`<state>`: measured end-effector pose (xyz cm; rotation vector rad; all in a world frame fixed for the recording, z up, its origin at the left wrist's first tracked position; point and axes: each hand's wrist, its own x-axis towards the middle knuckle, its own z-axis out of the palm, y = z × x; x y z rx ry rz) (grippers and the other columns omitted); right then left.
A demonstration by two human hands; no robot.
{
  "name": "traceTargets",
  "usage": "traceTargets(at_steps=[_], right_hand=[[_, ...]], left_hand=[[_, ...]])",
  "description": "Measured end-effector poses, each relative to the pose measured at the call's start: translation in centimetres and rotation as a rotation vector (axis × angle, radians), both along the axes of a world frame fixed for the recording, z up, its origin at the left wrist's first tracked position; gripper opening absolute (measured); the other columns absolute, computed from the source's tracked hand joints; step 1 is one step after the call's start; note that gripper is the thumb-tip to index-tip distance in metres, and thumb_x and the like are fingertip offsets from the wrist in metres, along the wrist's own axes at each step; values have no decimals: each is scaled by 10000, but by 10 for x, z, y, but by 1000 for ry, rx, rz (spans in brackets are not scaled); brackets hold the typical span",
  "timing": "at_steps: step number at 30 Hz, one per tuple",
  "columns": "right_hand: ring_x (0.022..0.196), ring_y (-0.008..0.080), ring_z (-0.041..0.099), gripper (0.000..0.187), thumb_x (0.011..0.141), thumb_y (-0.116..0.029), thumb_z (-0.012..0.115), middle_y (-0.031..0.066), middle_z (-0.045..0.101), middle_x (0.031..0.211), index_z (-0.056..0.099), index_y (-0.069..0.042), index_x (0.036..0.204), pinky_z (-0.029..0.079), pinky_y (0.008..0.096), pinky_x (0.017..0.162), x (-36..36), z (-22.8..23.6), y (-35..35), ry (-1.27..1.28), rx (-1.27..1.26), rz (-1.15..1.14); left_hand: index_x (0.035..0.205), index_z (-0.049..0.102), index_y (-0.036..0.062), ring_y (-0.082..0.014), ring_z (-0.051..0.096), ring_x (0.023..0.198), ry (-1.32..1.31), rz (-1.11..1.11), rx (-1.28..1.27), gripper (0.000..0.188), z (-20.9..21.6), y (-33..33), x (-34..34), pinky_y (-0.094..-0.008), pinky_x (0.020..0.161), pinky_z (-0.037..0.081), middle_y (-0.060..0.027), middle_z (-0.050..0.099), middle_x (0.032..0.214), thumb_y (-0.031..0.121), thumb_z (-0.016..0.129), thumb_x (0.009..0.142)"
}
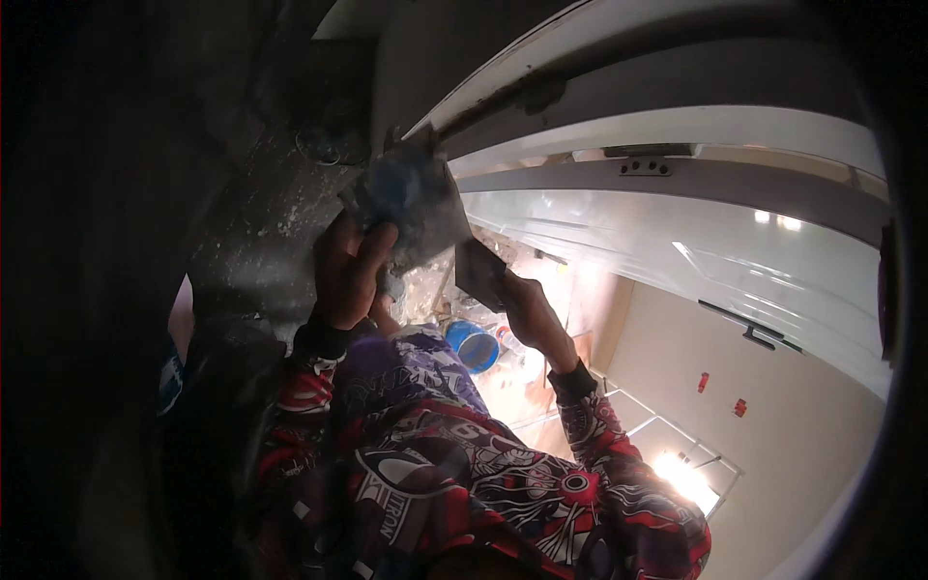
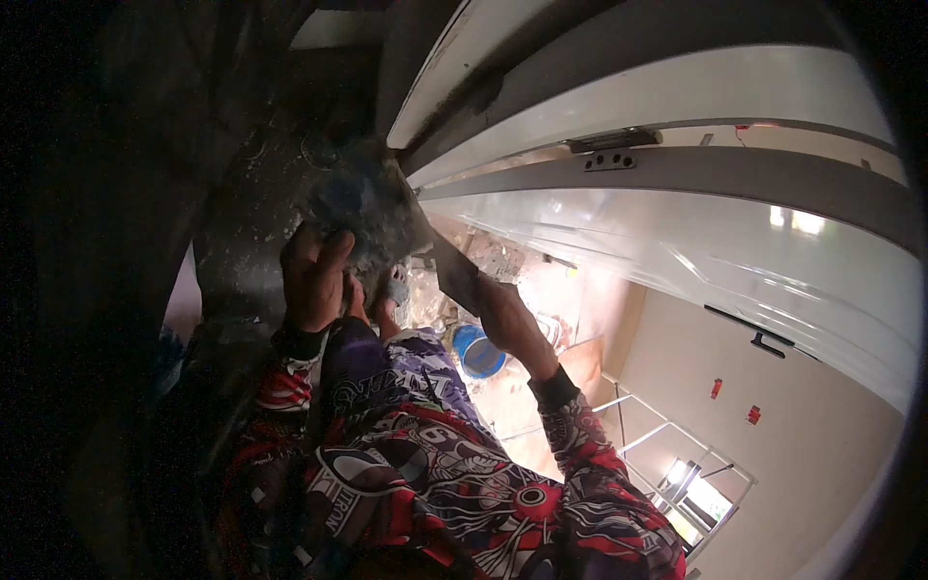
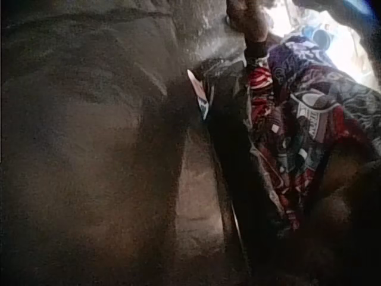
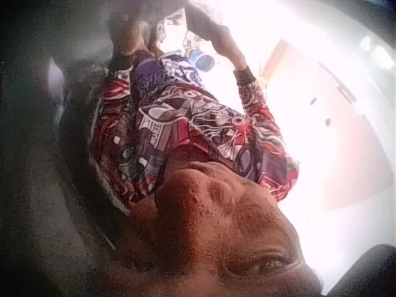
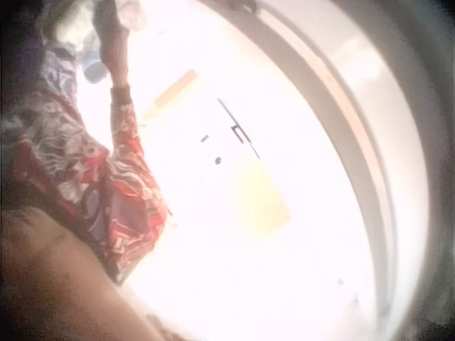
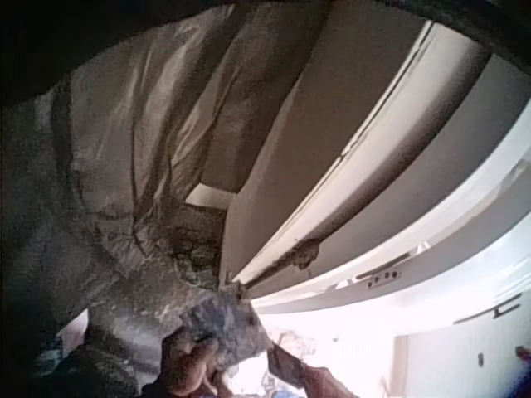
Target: The person applies plaster along a door frame using putty knives, gathers more plaster mixture from a board using the putty knives, and applies the plaster mixture to the door frame and surrounding wall.
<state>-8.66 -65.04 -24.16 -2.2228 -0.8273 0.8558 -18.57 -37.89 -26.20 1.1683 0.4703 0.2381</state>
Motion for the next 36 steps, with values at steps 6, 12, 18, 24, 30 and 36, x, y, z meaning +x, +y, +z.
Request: traceTargets(at_steps=[6, 12, 18, 24, 30, 36], right_hand=[[606, 291, 580, 220, 1010, -150, 485, 207, 590, 715, 535, 55, 946, 460, 361, 587, -3, -35, -5, 180, 97, -306], [604, 251, 561, 237, 1016, -168, 476, 202, 589, 708, 552, 54, 982, 454, 357, 589, -6, -36, -10, 213, 122, -410], [609, 211, 541, 231, 1016, -163, 473, 199, 579, 700, 553, 51, 993, 443, 362, 588, -8, -43, -25, 195, 116, -434], [611, 182, 539, 241, 1023, -165, 469, 182, 572, 684, 535, 56, 955, 443, 360, 577, -12, -42, -24, 220, 115, -441], [595, 184, 532, 250, 1023, -169, 473, 176, 563, 668, 528, 58, 934, 445, 366, 562, -15, -41, -24, 261, 123, -473], [592, 224, 552, 248, 1015, -168, 480, 188, 569, 679, 538, 58, 932, 457, 376, 569, -14, -48, -24, 193, 93, -378]], left_hand=[[1243, 612, 3, -357, 618, 840, -482, 344, 939, 468, 31, 4, 57, -392, 739, 505, -187, 650, 1088, -120, 591, 792], [1261, 591, 0, -335, 628, 990, -466, 402, 1004, 351, 23, -20, 85, -394, 847, 484, -170, 652, 1204, -46, 567, 914], [1258, 591, -16, -329, 636, 992, -488, 524, 999, 379, 22, -40, 102, -394, 832, 485, -180, 644, 1223, -75, 568, 884], [1257, 620, 24, -326, 631, 1000, -390, 586, 1091, 547, 31, -53, 113, -399, 861, 511, -173, 639, 1235, -75, 633, 719], [1276, 615, 38, -254, 590, 842, -379, 604, 1083, 587, 28, -61, 117, -315, 748, 515, -132, 638, 1265, -64, 643, 699], [1257, 625, 34, -266, 537, 715, -486, 456, 967, 606, 40, -37, 94, -357, 650, 473, -104, 683, 984, -76, 634, 661]])
